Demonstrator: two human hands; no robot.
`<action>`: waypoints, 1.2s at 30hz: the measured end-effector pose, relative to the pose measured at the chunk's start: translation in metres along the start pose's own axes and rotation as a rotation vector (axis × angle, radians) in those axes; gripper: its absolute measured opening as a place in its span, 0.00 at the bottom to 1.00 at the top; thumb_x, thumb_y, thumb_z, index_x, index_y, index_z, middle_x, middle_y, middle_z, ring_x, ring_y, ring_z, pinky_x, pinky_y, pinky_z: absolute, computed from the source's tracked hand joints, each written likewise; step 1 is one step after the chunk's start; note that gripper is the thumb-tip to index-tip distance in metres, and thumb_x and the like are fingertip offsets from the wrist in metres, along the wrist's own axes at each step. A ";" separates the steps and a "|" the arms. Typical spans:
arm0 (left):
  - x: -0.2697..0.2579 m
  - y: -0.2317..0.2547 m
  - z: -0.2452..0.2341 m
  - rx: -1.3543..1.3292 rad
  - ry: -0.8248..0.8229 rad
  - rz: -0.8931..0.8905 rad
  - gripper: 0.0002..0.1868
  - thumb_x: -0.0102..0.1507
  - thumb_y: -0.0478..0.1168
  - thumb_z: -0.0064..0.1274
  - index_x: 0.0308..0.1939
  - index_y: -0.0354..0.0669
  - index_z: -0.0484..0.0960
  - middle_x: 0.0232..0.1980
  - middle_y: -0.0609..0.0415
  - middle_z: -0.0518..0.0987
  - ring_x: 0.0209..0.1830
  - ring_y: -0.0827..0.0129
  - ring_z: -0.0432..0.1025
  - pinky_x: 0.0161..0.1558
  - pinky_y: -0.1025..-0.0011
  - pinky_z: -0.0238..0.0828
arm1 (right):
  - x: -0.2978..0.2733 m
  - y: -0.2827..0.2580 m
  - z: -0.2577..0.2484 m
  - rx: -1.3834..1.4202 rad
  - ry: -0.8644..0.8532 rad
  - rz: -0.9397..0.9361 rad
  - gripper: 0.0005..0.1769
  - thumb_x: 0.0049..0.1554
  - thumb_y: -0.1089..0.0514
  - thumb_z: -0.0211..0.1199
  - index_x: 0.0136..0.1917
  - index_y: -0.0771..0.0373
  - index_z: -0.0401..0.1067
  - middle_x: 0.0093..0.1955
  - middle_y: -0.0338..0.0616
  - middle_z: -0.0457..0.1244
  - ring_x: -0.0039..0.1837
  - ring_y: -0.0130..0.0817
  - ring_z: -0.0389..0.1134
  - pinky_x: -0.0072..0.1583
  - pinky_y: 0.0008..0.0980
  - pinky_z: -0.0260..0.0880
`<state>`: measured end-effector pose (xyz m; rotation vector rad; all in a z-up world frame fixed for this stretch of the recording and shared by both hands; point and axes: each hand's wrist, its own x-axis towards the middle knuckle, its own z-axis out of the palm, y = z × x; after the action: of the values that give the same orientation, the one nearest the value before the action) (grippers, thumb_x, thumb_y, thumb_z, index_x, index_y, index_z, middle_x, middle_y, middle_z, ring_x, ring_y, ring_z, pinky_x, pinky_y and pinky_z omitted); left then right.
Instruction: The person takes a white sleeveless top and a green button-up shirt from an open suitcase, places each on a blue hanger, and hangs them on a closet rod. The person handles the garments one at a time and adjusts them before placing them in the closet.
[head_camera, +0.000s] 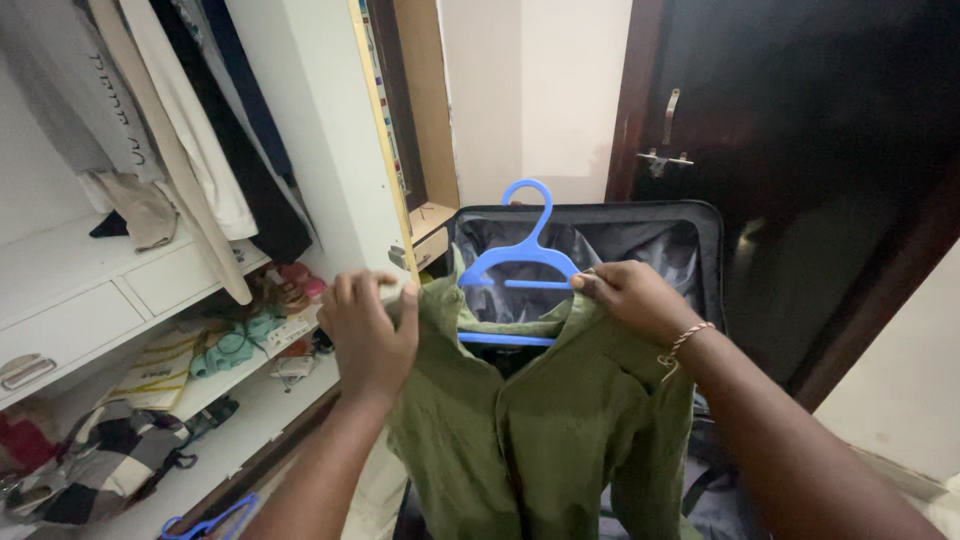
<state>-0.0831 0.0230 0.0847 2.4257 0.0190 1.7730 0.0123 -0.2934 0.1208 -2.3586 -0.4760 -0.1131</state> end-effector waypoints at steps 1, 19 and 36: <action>-0.002 0.007 -0.005 -0.092 -0.139 -0.123 0.17 0.65 0.53 0.52 0.39 0.43 0.77 0.44 0.48 0.76 0.39 0.49 0.75 0.42 0.53 0.72 | 0.002 0.001 -0.001 0.026 -0.005 0.022 0.25 0.59 0.39 0.61 0.48 0.63 0.81 0.32 0.50 0.68 0.35 0.32 0.65 0.43 0.38 0.68; -0.026 0.070 -0.001 -0.409 -0.318 -0.478 0.13 0.60 0.46 0.61 0.36 0.41 0.78 0.38 0.50 0.81 0.33 0.54 0.77 0.34 0.58 0.71 | 0.007 -0.007 0.005 0.028 -0.040 0.147 0.32 0.58 0.33 0.60 0.42 0.66 0.81 0.28 0.44 0.64 0.32 0.30 0.63 0.39 0.37 0.66; -0.015 0.106 -0.011 -0.763 -0.504 -0.148 0.25 0.49 0.49 0.74 0.40 0.35 0.84 0.41 0.48 0.78 0.36 0.56 0.77 0.37 0.63 0.75 | 0.015 -0.019 0.003 0.016 -0.057 0.224 0.32 0.58 0.34 0.62 0.49 0.67 0.82 0.33 0.50 0.67 0.38 0.33 0.64 0.46 0.40 0.68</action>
<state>-0.1058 -0.0826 0.0858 2.1191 -0.4303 0.8298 0.0195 -0.2740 0.1342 -2.3866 -0.2366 0.0617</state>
